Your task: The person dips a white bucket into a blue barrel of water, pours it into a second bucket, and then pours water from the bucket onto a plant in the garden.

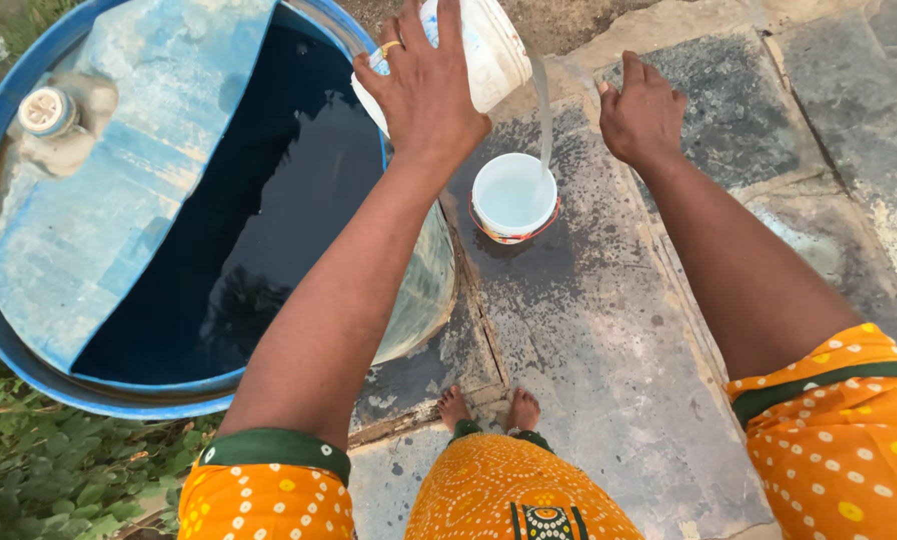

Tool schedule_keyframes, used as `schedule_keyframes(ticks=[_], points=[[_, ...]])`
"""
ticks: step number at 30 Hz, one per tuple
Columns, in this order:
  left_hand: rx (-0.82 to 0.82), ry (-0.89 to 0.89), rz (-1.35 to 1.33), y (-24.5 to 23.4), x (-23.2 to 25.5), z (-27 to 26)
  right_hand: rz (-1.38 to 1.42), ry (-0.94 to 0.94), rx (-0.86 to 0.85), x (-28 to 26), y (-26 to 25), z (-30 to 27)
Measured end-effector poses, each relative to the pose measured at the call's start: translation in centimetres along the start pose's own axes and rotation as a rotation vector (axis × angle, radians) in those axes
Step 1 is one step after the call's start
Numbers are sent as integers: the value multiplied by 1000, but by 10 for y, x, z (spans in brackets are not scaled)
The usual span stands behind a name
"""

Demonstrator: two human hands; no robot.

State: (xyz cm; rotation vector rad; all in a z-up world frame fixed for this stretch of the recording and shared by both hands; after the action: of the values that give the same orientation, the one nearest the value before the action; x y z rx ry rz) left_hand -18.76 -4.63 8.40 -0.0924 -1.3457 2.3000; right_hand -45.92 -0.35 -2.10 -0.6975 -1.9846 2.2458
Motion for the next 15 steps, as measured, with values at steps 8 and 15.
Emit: schedule_keyframes(ticks=[8, 15], points=[[-27, 1, 42, 0, 0, 8, -29, 27, -67, -10, 0, 7], [-38, 16, 76, 2, 1, 9, 4, -8, -57, -21, 0, 3]])
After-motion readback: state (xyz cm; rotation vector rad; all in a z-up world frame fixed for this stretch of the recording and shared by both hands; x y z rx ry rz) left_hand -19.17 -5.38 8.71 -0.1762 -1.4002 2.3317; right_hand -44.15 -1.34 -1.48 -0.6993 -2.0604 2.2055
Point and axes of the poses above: each hand's wrist, its own z-axis towards the middle knuckle, its own y-axis out of the palm, x = y × z, the point moved 2 cm from there along z, towards the middle knuckle, and after that the axes turned 3 degrees about -z, right-handed, at the moved point
